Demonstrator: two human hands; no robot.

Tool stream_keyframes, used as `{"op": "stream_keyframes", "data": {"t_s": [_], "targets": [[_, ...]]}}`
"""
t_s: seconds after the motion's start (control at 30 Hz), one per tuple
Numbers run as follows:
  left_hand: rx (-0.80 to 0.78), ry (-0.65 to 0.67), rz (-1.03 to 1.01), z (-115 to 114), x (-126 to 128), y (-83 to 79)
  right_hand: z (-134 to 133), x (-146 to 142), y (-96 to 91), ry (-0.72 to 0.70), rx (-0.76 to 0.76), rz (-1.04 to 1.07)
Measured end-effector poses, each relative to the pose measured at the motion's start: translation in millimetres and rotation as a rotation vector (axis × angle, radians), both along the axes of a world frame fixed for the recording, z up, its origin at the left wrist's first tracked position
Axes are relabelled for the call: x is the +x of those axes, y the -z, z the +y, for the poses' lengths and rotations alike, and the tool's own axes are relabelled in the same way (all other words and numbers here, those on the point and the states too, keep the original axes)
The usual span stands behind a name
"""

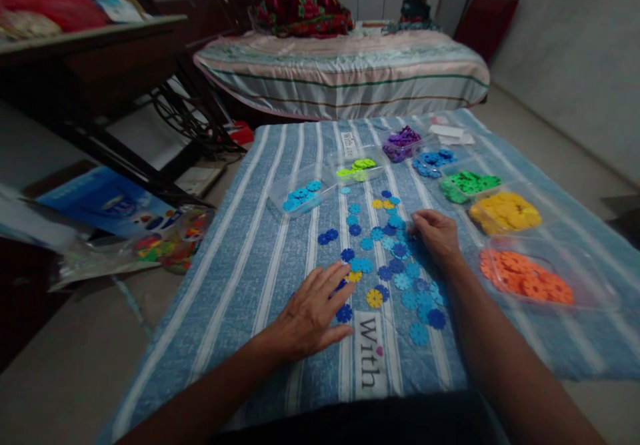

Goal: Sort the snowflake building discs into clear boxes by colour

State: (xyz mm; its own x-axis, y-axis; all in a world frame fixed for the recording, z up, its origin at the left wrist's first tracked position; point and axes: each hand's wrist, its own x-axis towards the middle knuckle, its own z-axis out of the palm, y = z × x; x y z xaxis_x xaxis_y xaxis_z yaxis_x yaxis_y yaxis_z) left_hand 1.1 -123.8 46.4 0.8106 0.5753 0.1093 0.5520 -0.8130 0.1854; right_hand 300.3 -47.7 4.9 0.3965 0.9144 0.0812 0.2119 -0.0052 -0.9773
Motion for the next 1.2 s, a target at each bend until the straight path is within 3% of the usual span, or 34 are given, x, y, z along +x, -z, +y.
{"op": "stream_keyframes", "data": {"t_s": [0.13,0.23,0.33,0.43,0.5,0.63,0.73,1.2], "targets": [[0.062,-0.047,0.033,19,5,12.6,-7,1,-6.7,-0.030,-0.047,0.015],[0.130,-0.086,0.017,47,11,16.7,-28,1,-22.8,-0.078,-0.080,-0.206],[0.198,-0.182,-0.023,63,16,15.9,-67,-2,-32.2,-0.059,-0.048,-0.486],[0.225,-0.196,-0.063,52,18,14.3,-115,-11,-21.4,-0.085,0.008,-0.696],[0.203,-0.109,-0.065,34,18,13.9,-144,-21,-6.4,-0.118,0.006,-0.812],[0.126,0.049,-0.036,-1,21,13.7,-170,-46,17.0,-0.175,0.010,-0.946],[0.118,0.057,-0.022,-6,25,13.1,-158,-59,19.3,-0.152,-0.003,-0.989],[0.264,-0.066,-0.060,-2,23,21.2,-43,-86,10.4,-0.168,0.142,-1.034]]}}
